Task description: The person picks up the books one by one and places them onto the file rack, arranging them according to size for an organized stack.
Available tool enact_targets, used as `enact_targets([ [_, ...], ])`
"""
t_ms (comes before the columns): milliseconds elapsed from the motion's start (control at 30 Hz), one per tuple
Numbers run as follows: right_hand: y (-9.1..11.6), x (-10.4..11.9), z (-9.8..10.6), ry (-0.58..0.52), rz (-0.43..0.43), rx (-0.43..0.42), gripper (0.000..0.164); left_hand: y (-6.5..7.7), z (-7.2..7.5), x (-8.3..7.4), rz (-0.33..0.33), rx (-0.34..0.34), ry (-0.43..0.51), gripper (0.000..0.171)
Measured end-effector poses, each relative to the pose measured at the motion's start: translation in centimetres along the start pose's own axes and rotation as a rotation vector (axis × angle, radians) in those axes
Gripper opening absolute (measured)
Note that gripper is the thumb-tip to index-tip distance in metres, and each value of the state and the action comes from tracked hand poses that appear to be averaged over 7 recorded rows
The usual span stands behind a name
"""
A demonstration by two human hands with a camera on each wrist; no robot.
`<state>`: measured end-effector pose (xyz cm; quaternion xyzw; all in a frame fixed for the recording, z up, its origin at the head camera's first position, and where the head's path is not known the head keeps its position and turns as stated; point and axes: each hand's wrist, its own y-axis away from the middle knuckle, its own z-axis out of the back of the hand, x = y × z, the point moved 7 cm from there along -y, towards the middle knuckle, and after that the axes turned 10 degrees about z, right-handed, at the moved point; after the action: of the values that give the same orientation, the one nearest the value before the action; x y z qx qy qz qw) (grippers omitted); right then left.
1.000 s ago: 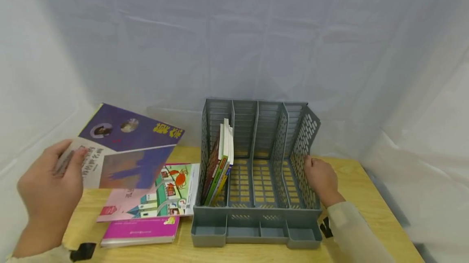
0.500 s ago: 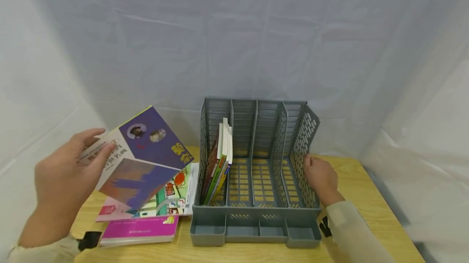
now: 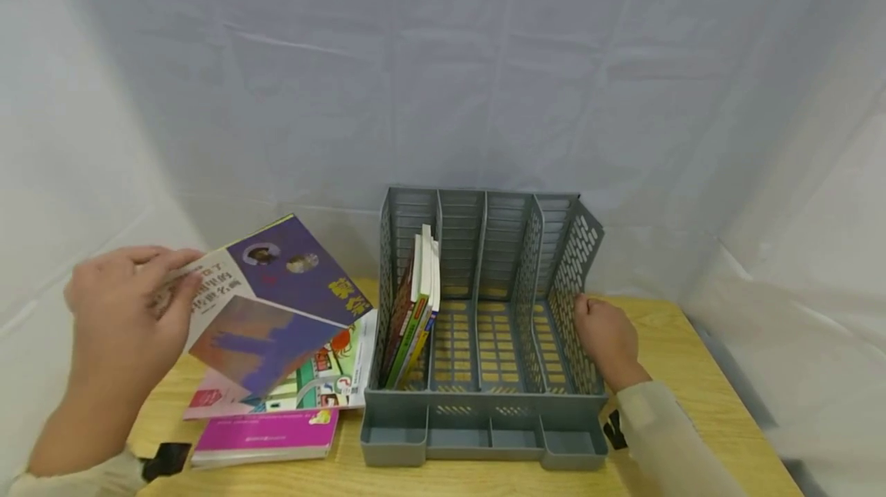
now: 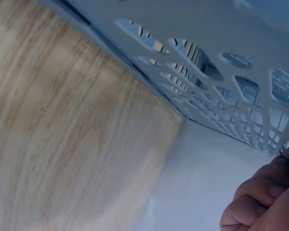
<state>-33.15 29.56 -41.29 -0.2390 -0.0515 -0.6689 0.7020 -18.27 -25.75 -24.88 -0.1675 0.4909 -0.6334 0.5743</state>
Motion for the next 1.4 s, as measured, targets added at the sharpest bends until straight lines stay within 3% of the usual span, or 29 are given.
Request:
enact_targets([
  [67, 0.0, 0.0, 0.0, -0.002, -0.001, 0.000, 0.057, 0.1, -0.1, -0.2, -0.012, -0.025, -0.040, 0.019],
  [233, 0.1, -0.2, -0.2, -0.011, -0.011, 0.007, 0.057, 0.7, -0.7, 0.1, 0.067, -0.004, -0.114, 0.021],
  [400, -0.1, -0.2, -0.1, -0.005, -0.012, 0.002, 0.057, 1.9, -2.2, 0.6, 0.232, 0.181, -0.021, 0.051],
  [467, -0.1, -0.1, 0.0, -0.007, -0.009, -0.004, 0.058, 2.5, -2.9, 1.0, 0.345, 0.287, 0.013, 0.069],
  [533, -0.1, -0.1, 0.0, -0.011, -0.006, -0.009, 0.058, 2.9, -3.4, 1.2, 0.415, 0.355, 0.028, 0.080],
  [633, -0.1, -0.1, 0.0, -0.015, -0.004, -0.015, 0.058, 3.2, -3.8, 1.1, 0.462, 0.400, 0.037, 0.087],
  [700, -0.1, -0.1, 0.1, -0.017, -0.004, -0.016, 0.058, 3.1, -4.0, 0.8, 0.458, 0.401, 0.043, 0.085],
  [800, 0.0, -0.2, 0.1, -0.015, 0.000, -0.017, 0.058, 2.4, -3.9, 0.2, 0.357, 0.299, 0.052, 0.077],
  [933, -0.2, -0.2, 0.0, -0.013, 0.015, -0.020, 0.057, 1.6, -2.5, -0.5, 0.160, 0.022, 0.058, 0.079],
  [1000, -0.2, -0.2, -0.1, -0.015, 0.016, -0.019, 0.058, 1.4, -1.9, -0.5, 0.109, -0.054, 0.060, 0.087],
  [1067, -0.1, -0.3, -0.2, -0.021, 0.009, -0.013, 0.059, 1.3, -1.6, -0.3, 0.141, -0.039, 0.040, 0.070],
  [1200, 0.0, -0.4, -0.2, -0.031, 0.001, -0.016, 0.059, 1.5, -1.2, 0.2, 0.242, 0.049, -0.101, 0.037],
  [1267, 0.0, -0.4, -0.2, -0.038, 0.003, -0.022, 0.059, 1.6, -0.7, 0.4, 0.283, 0.038, -0.142, 0.038],
  [1400, -0.1, -0.3, -0.3, -0.048, 0.009, -0.026, 0.059, 2.2, 0.6, 0.6, 0.332, -0.071, -0.048, 0.051],
])
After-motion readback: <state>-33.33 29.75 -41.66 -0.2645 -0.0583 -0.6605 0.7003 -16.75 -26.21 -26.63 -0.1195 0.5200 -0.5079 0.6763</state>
